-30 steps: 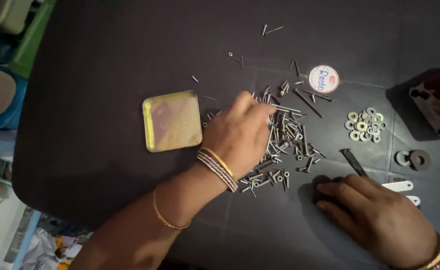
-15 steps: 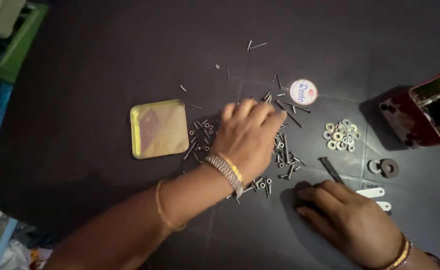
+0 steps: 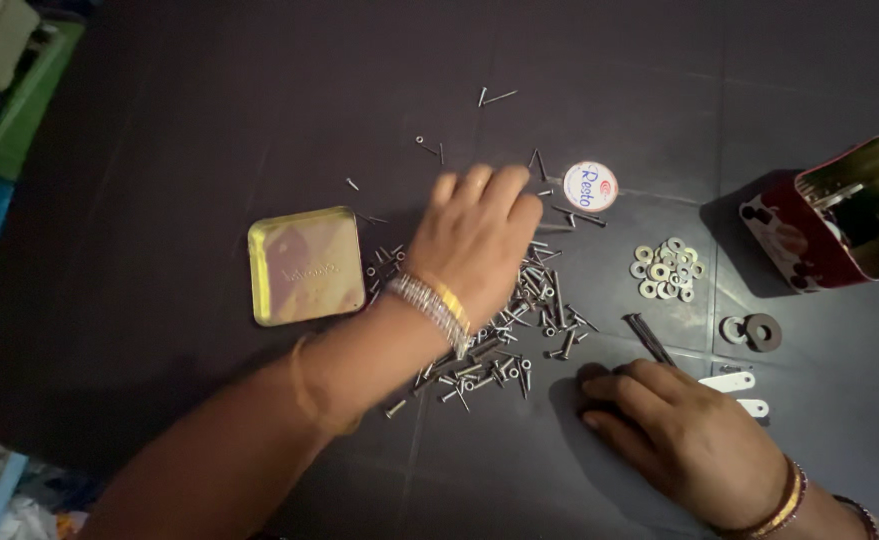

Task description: The person sorts various hardware fasteners by hand, picking washers, screws, bolts, and metal plates from a central pile and arranging them into separate groupings on the table.

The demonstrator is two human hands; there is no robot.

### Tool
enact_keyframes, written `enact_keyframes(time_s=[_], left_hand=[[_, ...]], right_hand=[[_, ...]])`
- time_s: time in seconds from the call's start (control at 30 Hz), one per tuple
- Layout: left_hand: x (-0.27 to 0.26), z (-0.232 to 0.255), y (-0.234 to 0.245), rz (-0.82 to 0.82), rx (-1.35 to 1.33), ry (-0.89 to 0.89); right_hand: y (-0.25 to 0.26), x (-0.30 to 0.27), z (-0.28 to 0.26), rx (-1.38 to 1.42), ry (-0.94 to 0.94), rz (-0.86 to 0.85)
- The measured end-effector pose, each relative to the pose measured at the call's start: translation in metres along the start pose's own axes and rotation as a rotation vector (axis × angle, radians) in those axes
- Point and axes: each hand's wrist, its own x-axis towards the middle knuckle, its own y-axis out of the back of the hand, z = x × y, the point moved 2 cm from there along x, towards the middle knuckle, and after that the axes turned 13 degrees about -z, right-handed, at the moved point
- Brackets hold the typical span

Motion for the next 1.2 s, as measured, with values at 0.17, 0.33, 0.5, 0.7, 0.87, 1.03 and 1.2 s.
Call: enact_keyframes(time_s=[0.17, 0.33, 0.5, 0.7, 0.87, 1.03, 1.2], left_hand=[[-0.057, 0.04, 0.029, -0.162, -0.503, 0.083], [-0.071, 0.047, 0.013, -0.242, -1.23, 0.184], [-0.079, 0.041, -0.007, -0.325, -1.509, 0.258], [-0.084, 0.04, -0.008, -0.31, -1.52, 0.18], [-0.079, 0.034, -0.005, -0.318, -1.554, 0.132], [-0.082, 0.038, -0.002, -0.237, -1.273, -0.002], [-0.08, 0.039, 0.004, -0.232, -1.236, -0.097]], right_hand=[[-0.006, -0.013, 0.008, 0.022, 0.002, 0.103], [-0.004, -0.022, 0.012, 0.093, 0.006, 0.386], [0.003, -0.013, 0.002, 0.045, -0.015, 0.255], [0.008, -0.009, 0.0, 0.031, 0.047, 0.267], [0.01, -0.009, -0.001, -0.022, 0.056, 0.332], [0.008, -0.015, -0.001, 0.032, 0.025, 0.406], [0.014, -0.013, -0.001, -0.121, 0.093, 0.336]])
